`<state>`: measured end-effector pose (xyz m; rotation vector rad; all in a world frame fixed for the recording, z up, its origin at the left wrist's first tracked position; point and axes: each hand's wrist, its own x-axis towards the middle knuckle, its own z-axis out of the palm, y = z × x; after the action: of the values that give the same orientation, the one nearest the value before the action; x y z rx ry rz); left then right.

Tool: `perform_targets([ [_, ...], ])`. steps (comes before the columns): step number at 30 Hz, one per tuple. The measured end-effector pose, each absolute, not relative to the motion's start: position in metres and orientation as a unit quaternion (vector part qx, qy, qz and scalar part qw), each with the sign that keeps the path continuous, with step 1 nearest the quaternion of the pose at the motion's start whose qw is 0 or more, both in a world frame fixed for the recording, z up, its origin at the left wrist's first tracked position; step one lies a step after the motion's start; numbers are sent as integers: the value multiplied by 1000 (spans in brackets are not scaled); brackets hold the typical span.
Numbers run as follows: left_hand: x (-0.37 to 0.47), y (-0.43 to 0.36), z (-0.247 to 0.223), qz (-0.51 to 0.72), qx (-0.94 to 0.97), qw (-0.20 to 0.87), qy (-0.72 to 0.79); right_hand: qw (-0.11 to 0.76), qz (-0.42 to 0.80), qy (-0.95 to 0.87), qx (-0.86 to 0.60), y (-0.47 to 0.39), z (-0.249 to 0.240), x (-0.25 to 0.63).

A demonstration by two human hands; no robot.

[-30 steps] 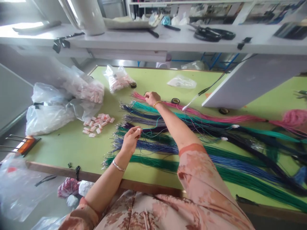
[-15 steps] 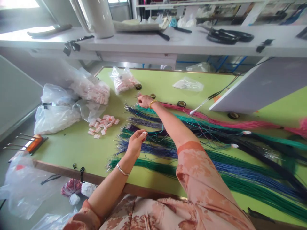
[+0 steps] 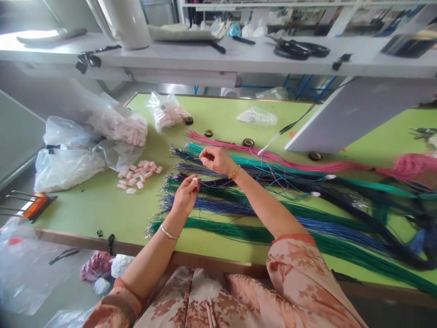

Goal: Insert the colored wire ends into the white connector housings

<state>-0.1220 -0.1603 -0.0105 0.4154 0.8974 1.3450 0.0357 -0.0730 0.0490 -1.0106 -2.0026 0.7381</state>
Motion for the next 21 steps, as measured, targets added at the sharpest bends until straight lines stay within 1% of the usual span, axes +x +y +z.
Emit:
perform_targets([
  [4, -119, -157, -13, 590, 174, 685, 391, 380, 317, -779, -386, -100, 31, 36],
  [9, -117, -156, -14, 581, 166, 697, 386, 373, 338, -770, -392, -113, 16, 36],
  [15, -117, -156, -16, 578, 157, 699, 391, 378, 284, -795, -380, -118, 12, 36],
  [21, -117, -156, -15, 583, 154, 695, 392, 360, 224, -829, -365, -119, 13, 38],
])
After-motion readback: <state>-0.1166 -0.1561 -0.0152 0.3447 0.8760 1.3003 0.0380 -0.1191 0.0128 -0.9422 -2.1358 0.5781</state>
